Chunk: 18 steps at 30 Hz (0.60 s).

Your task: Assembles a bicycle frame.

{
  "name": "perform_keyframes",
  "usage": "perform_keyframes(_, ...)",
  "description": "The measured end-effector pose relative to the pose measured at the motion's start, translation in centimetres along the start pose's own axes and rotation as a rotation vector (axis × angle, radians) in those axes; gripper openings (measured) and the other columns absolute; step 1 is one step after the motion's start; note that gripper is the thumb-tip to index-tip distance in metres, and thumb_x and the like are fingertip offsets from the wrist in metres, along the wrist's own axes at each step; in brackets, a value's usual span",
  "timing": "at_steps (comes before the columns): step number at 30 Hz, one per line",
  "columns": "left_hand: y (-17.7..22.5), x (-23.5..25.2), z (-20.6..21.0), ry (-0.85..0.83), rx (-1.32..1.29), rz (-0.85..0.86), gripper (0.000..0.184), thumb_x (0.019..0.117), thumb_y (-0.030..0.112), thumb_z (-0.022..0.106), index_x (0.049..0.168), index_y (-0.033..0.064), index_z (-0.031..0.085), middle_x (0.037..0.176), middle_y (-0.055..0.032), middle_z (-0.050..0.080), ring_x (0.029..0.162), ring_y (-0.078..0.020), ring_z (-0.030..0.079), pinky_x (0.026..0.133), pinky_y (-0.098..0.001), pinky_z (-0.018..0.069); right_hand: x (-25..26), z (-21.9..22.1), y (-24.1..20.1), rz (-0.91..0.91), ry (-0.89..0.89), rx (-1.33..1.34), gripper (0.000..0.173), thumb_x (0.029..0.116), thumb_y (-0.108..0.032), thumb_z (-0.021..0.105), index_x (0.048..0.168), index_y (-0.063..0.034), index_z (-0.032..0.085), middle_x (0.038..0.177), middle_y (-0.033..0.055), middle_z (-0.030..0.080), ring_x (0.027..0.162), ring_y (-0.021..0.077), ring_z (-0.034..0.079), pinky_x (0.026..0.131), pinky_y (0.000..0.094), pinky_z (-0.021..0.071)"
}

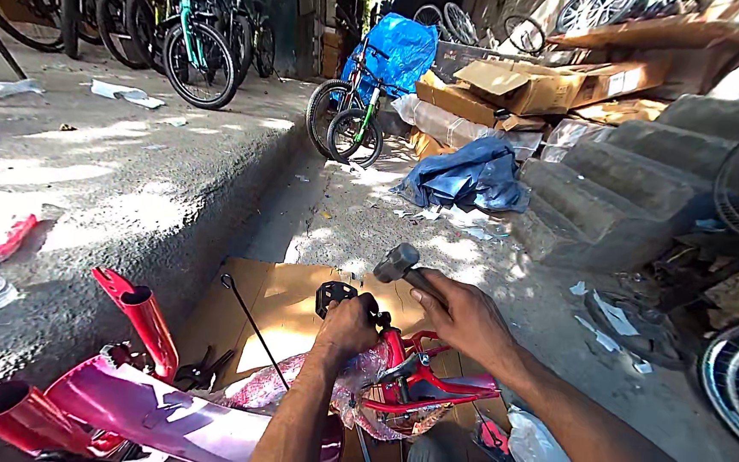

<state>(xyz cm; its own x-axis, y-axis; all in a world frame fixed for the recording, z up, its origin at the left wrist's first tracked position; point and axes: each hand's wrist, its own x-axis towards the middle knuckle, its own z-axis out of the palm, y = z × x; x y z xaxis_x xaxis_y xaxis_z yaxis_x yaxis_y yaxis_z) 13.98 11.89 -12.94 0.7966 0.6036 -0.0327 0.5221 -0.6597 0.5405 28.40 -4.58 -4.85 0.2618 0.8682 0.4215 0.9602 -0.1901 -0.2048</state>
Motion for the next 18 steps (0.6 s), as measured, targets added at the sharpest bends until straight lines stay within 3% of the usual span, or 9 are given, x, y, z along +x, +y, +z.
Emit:
perform_keyframes(2,0.0,-0.1,0.1,0.019,0.008,-0.02,0.03,0.0807,0.032,0.071,0.109,0.0215,0.066,0.089,0.0002,0.072,0.092,-0.0206,0.069,0.093,-0.0524,0.0511,-0.8,1.1,0.5,-0.017,-0.049,-0.046,0.042,0.1044,-0.05,0.048,0.133,-0.0234,0.064,0.079,0.0027,0.069,0.067,0.0221,0.068,0.059,0.0469,0.0574)
perform_keyframes(4,0.1,0.0,0.1,0.014,0.001,-0.035,0.034,0.0796,0.03,0.071,0.112,0.0202,0.063,0.09,-0.0004,0.071,0.093,-0.0215,0.069,0.094,-0.0532,0.0505,-0.2,0.3,0.5,0.02,-0.398,-0.216,0.037,0.1051,-0.049,0.047,0.125,-0.0215,0.062,0.088,0.0081,0.071,0.084,0.0298,0.071,0.073,0.0528,0.0564)
perform_keyframes(5,0.1,0.1,0.0,0.015,-0.007,-0.033,0.035,0.0794,0.029,0.07,0.112,0.0188,0.063,0.092,-0.0016,0.072,0.095,-0.0223,0.069,0.095,-0.0536,0.05,0.3,-0.3,0.6,0.023,-0.473,-0.273,0.037,0.1047,-0.05,0.047,0.123,-0.0228,0.064,0.09,0.0074,0.071,0.087,0.0297,0.071,0.075,0.0529,0.0558)
perform_keyframes(8,0.1,0.1,-0.6,-0.01,-0.018,-0.03,0.035,0.0824,0.028,0.07,0.114,0.0154,0.064,0.097,-0.0048,0.072,0.1,-0.024,0.067,0.102,-0.0554,0.0446,0.5,-1.2,1.2,0.074,-0.342,-0.164,0.037,0.1045,-0.053,0.047,0.122,-0.0246,0.064,0.084,0.0041,0.069,0.081,0.0252,0.07,0.072,0.05,0.0556)
perform_keyframes(12,0.0,0.3,-0.5,-0.032,0.07,-0.009,0.024,0.0841,0.031,0.067,0.106,0.0233,0.072,0.103,0.0008,0.073,0.108,-0.0206,0.064,0.107,-0.0583,0.0359,-1.3,0.0,2.0,0.191,-0.118,0.181,0.039,0.1026,-0.058,0.047,0.126,-0.0324,0.063,0.072,-0.0031,0.061,0.063,0.0162,0.061,0.06,0.0443,0.0526)
perform_keyframes(15,-0.5,0.5,-0.7,0.042,0.073,-0.021,0.03,0.0823,0.036,0.068,0.111,0.0327,0.075,0.123,0.0021,0.066,0.125,-0.024,0.054,0.108,-0.0604,0.0347,-4.5,2.3,3.0,0.266,-0.115,0.449,0.04,0.1025,-0.054,0.051,0.126,-0.0241,0.066,0.079,0.0,0.063,0.065,0.0165,0.06,0.062,0.0431,0.0544)
perform_keyframes(16,-1.0,0.5,-0.8,0.103,-0.025,-0.052,0.035,0.0798,0.035,0.071,0.114,0.0277,0.073,0.128,-0.0034,0.063,0.126,-0.0279,0.053,0.106,-0.0615,0.0372,-5.9,3.2,3.3,0.284,-0.1,0.526,0.039,0.1026,-0.05,0.053,0.124,-0.0204,0.067,0.08,0.0005,0.064,0.066,0.016,0.061,0.062,0.0411,0.0546)
perform_keyframes(18,-1.9,0.8,-1.3,0.284,-0.313,-0.249,0.046,0.0815,0.03,0.075,0.121,0.0064,0.067,0.138,-0.022,0.055,0.127,-0.0416,0.053,0.103,-0.0656,0.0444,-8.7,4.7,4.0,0.316,-0.055,0.634,0.038,0.1027,-0.045,0.055,0.122,-0.0158,0.068,0.079,0.0011,0.064,0.063,0.0151,0.06,0.059,0.0382,0.054)
